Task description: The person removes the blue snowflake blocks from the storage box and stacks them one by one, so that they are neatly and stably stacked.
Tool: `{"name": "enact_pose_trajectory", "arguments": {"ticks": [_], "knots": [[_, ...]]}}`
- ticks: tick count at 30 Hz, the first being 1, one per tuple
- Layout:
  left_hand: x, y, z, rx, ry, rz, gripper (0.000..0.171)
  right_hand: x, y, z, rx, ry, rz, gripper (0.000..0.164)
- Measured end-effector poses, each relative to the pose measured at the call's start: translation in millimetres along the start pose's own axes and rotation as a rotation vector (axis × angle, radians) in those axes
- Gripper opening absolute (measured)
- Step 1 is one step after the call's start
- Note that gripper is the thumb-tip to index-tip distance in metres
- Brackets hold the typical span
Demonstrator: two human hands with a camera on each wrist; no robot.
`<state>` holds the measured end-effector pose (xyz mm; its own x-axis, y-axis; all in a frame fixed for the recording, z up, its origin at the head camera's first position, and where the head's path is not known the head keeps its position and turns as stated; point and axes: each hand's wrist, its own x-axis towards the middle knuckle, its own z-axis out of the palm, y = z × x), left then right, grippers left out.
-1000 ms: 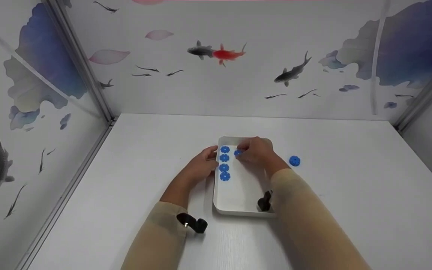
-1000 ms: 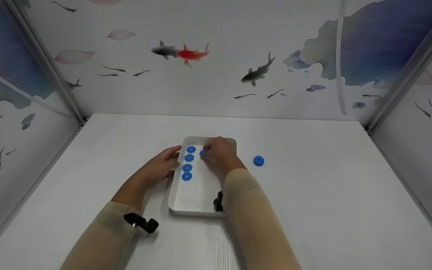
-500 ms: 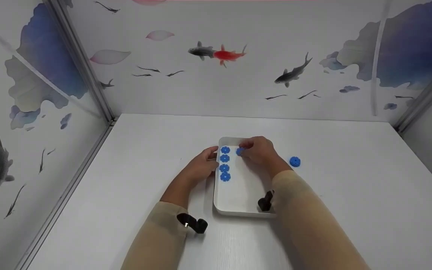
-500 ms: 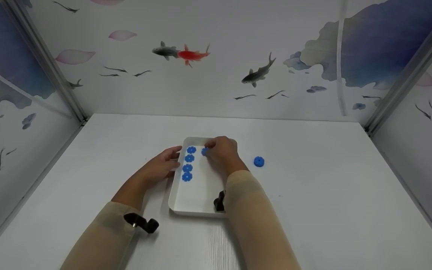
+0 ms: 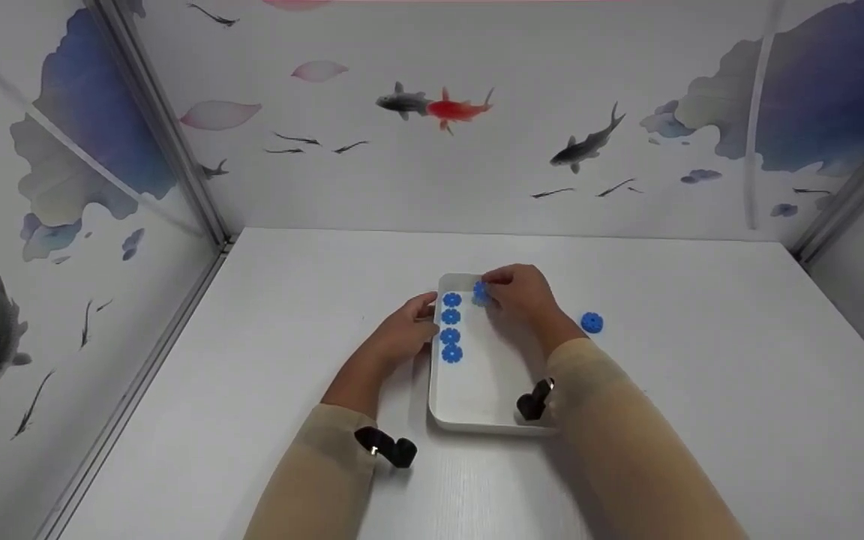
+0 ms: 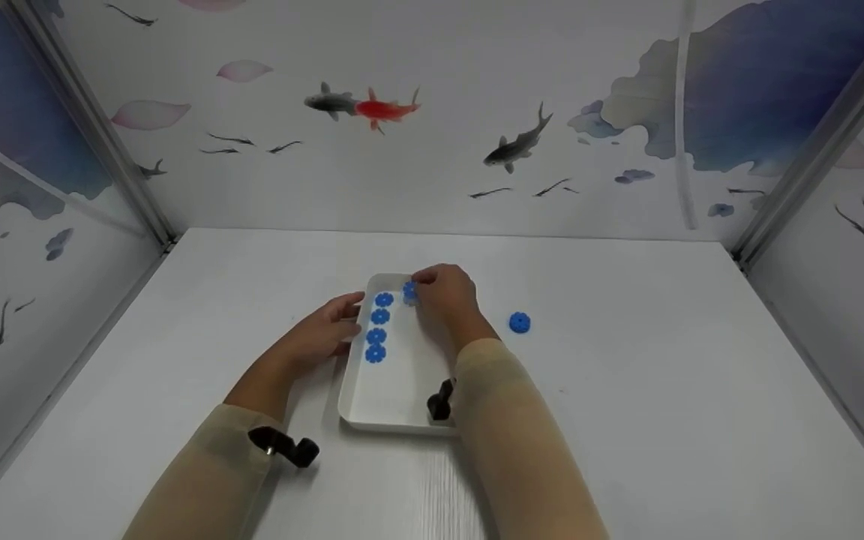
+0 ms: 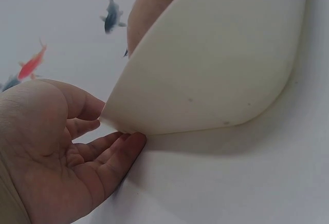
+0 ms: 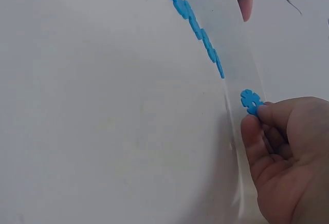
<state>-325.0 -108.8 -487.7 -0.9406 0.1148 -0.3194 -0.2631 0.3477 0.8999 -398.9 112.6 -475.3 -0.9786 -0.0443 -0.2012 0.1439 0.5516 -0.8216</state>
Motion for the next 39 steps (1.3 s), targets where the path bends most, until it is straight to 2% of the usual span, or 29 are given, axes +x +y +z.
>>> {"name": "enact_pose_trajectory", "arguments": {"ticks": [7,11,16,21,30,35,39], "knots": [[-2.6,0.0,1.7,-0.003,-0.012,0.017,0.067,-5.4,-7.2,-14.2,0.229,-0.007,-0.049,0.029],[-2.6,0.0,1.4,-0.014,-0.023,0.029,0.066,-21.5,-13.3,-27.9,0.310,-0.026,-0.082,0.029],[-1.6,0.9,0.6,-0.014,-0.015,0.014,0.067,-45.6,-12.3,-49.6,0.372,-0.029,-0.120,0.031],[-0.8,0.5,0.1,-0.011,-0.006,0.014,0.068,-63.1,9.0,-71.0,0.379,-0.014,-0.157,0.035],[-0.7,-1.0,-0.2,0.000,0.005,0.003,0.067,-74.3,57.9,-109.1,0.354,0.071,-0.073,0.045],[-0.5,-1.1,-0.2,0.012,0.005,-0.009,0.067,-74.0,80.1,-128.4,0.355,0.082,-0.019,0.044],[-0.6,-1.5,-0.8,0.006,0.004,0.001,0.067,-68.4,95.0,-134.7,0.353,0.082,0.024,0.045]]}}
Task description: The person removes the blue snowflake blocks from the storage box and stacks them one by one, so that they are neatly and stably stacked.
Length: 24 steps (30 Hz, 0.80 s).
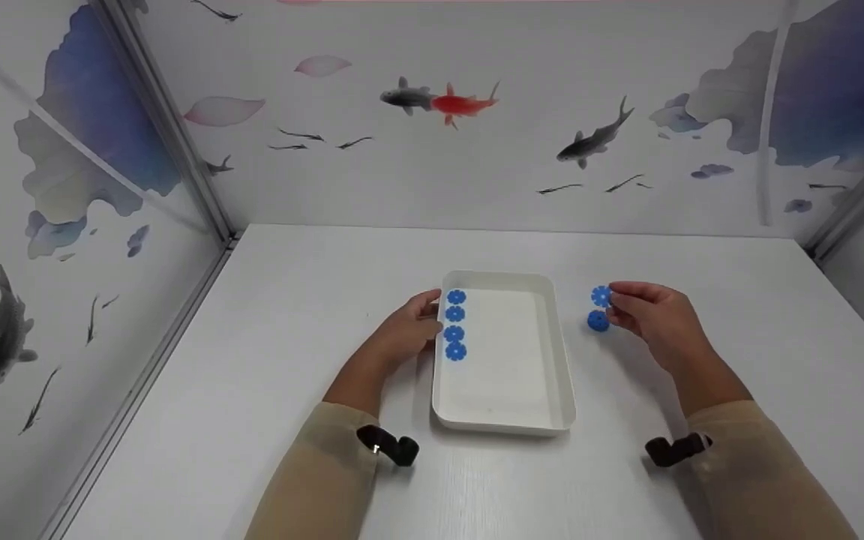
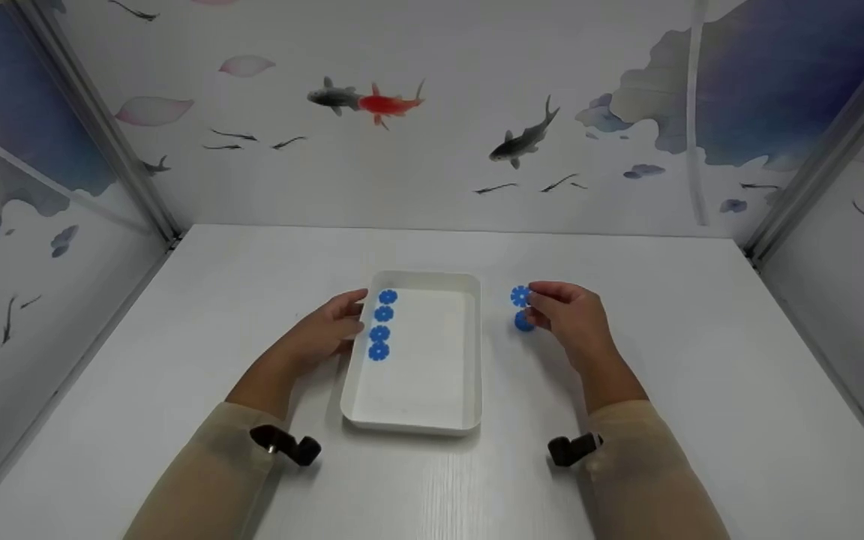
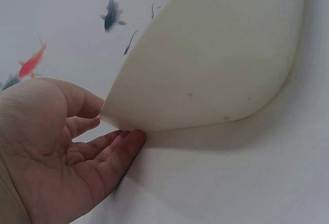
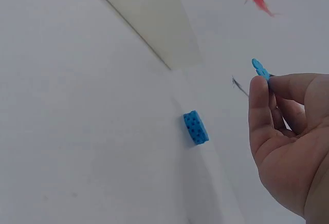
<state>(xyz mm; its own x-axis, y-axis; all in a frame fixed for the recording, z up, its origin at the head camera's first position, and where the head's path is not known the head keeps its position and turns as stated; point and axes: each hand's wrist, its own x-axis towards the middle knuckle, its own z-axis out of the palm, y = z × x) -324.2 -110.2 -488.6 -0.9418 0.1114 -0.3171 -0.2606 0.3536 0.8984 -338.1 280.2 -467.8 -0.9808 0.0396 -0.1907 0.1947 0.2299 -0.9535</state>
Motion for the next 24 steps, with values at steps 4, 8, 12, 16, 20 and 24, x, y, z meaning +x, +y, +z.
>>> {"name": "enact_pose_trajectory", "arguments": {"ticks": [4,8,12,16,20,24], "knots": [[-0.1,-0.5,-0.6,-0.012,-0.011,0.018,0.067,7.4,11.7,-2.4,-0.063,0.011,0.052,0.047],[0.0,-0.1,-0.6,-0.008,-0.012,0.015,0.067,11.7,21.3,-3.9,-0.138,0.013,0.083,0.049],[-0.7,-0.2,-0.4,-0.003,-0.007,0.011,0.067,12.6,26.1,-5.0,-0.173,0.015,0.089,0.049],[-1.1,-0.4,-0.2,-0.011,-0.009,0.016,0.068,12.3,27.2,-4.7,-0.178,0.019,0.101,0.048],[-1.7,0.6,0.3,-0.002,0.000,0.008,0.068,13.3,27.3,-4.1,-0.176,0.019,0.114,0.048],[-2.5,1.2,1.3,-0.005,0.006,0.009,0.069,14.1,27.3,-4.0,-0.176,0.014,0.125,0.049]]}}
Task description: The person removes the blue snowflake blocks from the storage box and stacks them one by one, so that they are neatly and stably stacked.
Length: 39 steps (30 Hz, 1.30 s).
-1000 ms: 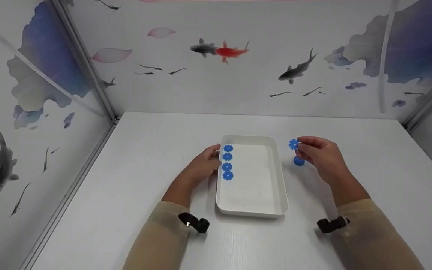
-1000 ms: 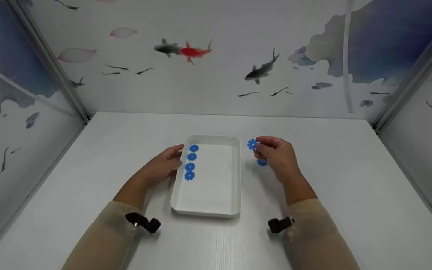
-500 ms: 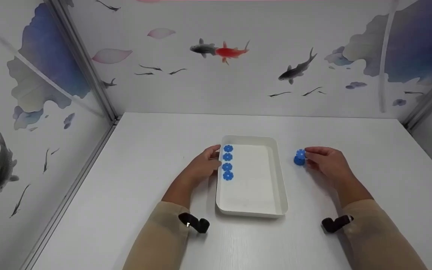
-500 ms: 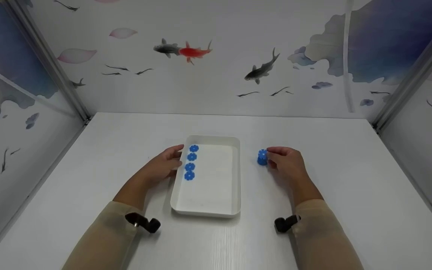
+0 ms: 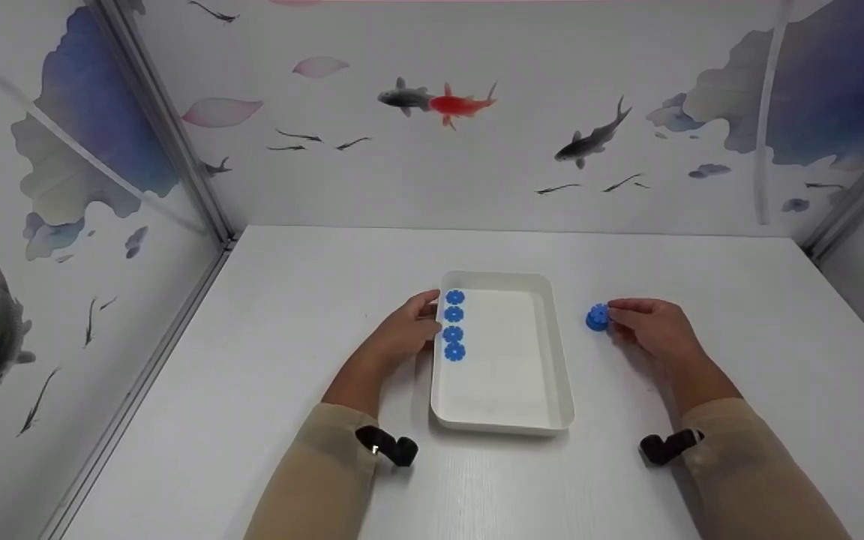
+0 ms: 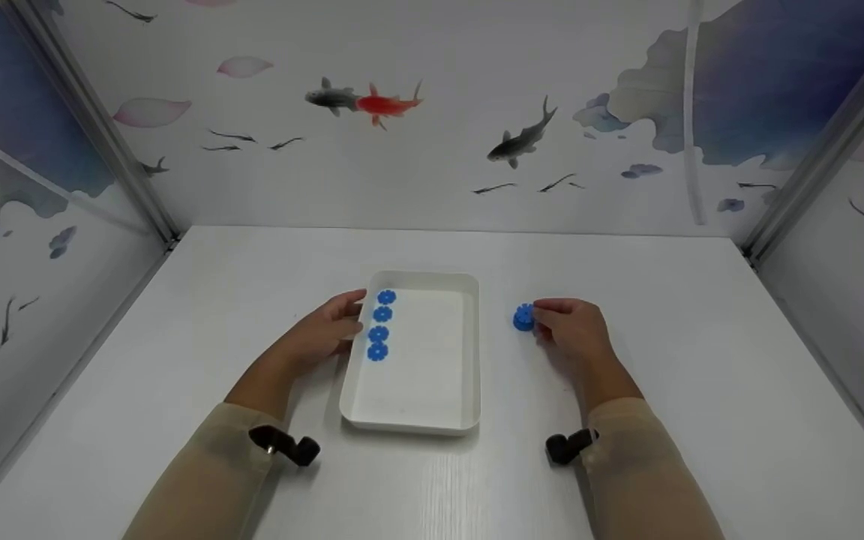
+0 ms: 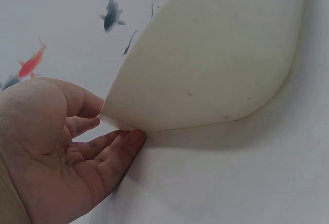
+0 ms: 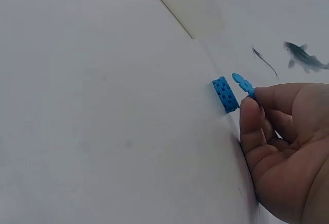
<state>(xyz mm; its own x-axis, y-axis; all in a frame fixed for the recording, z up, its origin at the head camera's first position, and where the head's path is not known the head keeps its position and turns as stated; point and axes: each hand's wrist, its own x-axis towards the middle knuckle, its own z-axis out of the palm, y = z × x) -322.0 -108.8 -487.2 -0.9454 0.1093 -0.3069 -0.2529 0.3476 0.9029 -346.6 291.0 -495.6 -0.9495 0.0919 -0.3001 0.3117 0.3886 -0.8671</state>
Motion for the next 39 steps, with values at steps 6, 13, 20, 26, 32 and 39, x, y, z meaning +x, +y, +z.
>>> {"name": "enact_pose_trajectory", "arguments": {"ticks": [6,13,20,26,32,39], "knots": [[-0.3,-0.4,-0.4,0.004,-0.005,0.012,0.068,1.0,0.2,-1.2,-0.002,-0.011,-0.022,0.046],[0.2,-0.7,-1.8,0.005,-0.009,0.006,0.067,2.8,-0.8,-0.9,0.011,-0.012,-0.036,0.042],[2.0,-1.1,-2.0,0.012,-0.010,-0.006,0.067,6.3,-1.0,0.6,-0.008,0.005,-0.012,0.043],[2.2,-0.7,-2.0,0.006,-0.010,-0.011,0.067,5.8,-0.8,1.0,-0.009,0.011,0.000,0.043],[2.6,-0.5,-1.7,0.007,-0.012,-0.011,0.067,2.9,-1.6,1.8,0.006,0.021,0.011,0.045],[4.6,-1.6,-2.3,0.015,-0.013,-0.007,0.067,-1.0,-12.1,5.6,-0.001,0.045,0.018,0.051]]}}
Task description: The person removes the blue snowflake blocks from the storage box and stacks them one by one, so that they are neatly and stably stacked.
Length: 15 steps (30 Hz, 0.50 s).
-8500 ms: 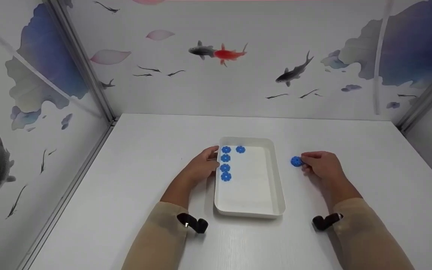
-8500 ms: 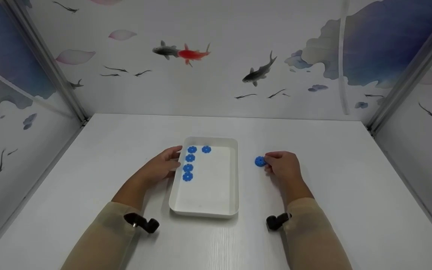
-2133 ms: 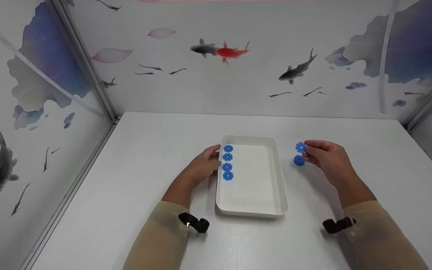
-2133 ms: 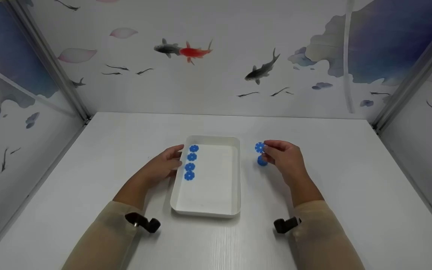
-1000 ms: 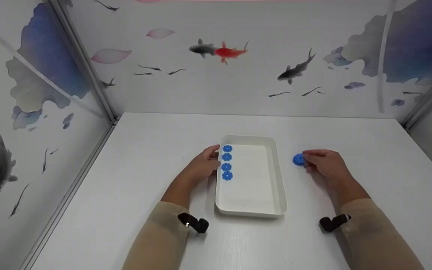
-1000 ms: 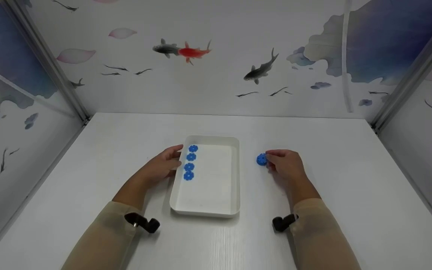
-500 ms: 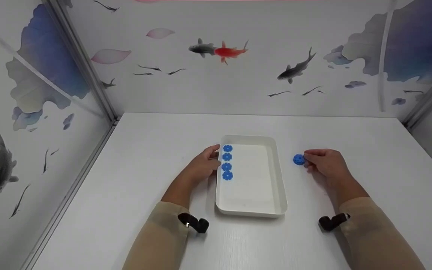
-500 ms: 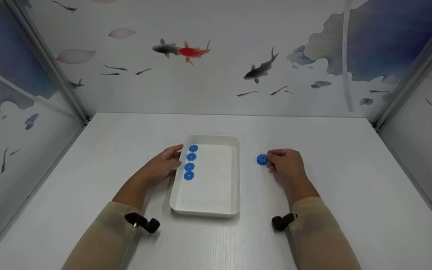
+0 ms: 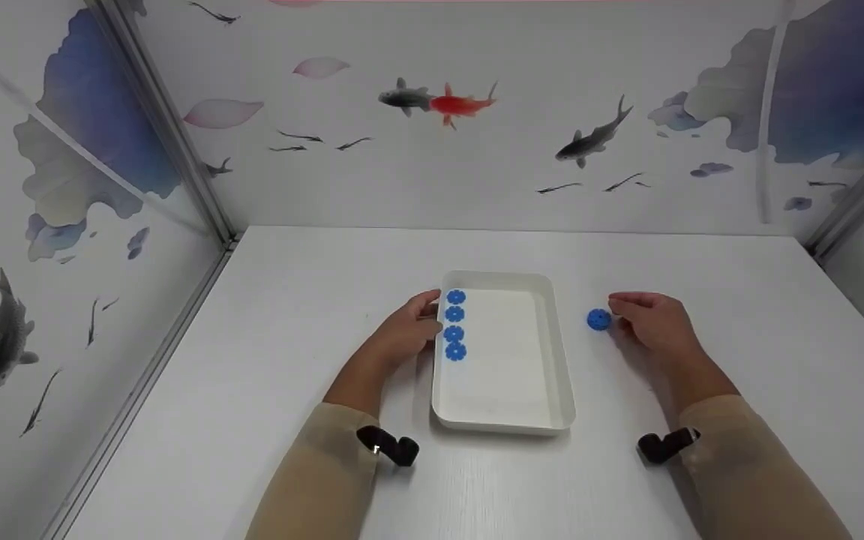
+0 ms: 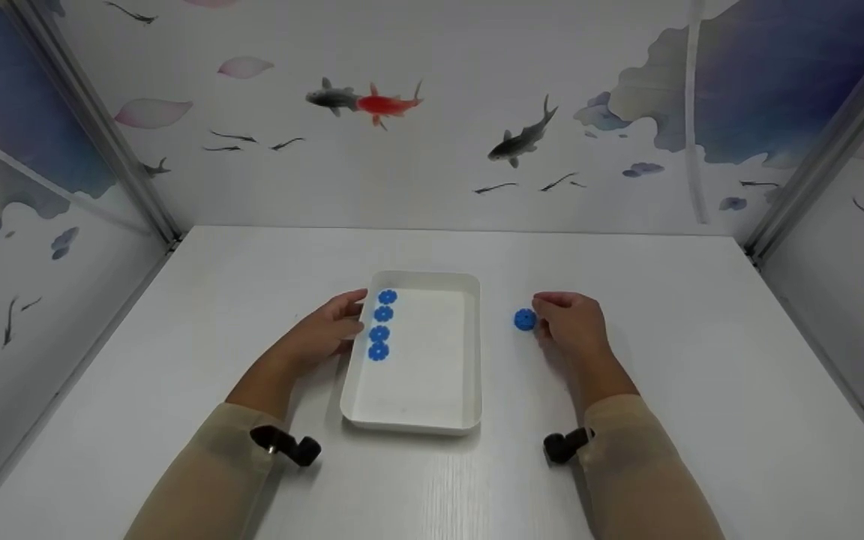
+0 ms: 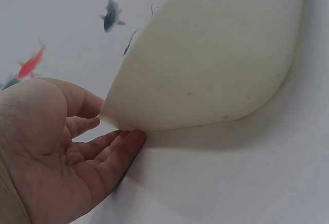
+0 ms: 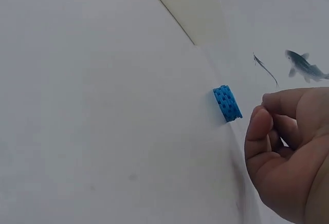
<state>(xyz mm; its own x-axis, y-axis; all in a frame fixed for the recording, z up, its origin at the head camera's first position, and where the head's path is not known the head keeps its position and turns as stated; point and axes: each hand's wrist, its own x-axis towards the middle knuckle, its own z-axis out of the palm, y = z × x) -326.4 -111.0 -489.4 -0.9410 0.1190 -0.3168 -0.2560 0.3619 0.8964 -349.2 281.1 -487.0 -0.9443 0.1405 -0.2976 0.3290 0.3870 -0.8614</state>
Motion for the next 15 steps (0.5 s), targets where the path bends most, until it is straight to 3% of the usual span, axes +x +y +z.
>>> {"name": "enact_pose_trajectory", "arguments": {"ticks": [7,15], "knots": [[0.5,-1.4,0.3,-0.004,0.000,0.009,0.067,-20.1,-27.2,17.4,0.096,-0.098,-0.090,0.054],[0.2,-1.0,1.5,-0.015,-0.001,0.005,0.066,-45.4,-56.6,45.7,0.159,-0.205,-0.173,0.039]]}}
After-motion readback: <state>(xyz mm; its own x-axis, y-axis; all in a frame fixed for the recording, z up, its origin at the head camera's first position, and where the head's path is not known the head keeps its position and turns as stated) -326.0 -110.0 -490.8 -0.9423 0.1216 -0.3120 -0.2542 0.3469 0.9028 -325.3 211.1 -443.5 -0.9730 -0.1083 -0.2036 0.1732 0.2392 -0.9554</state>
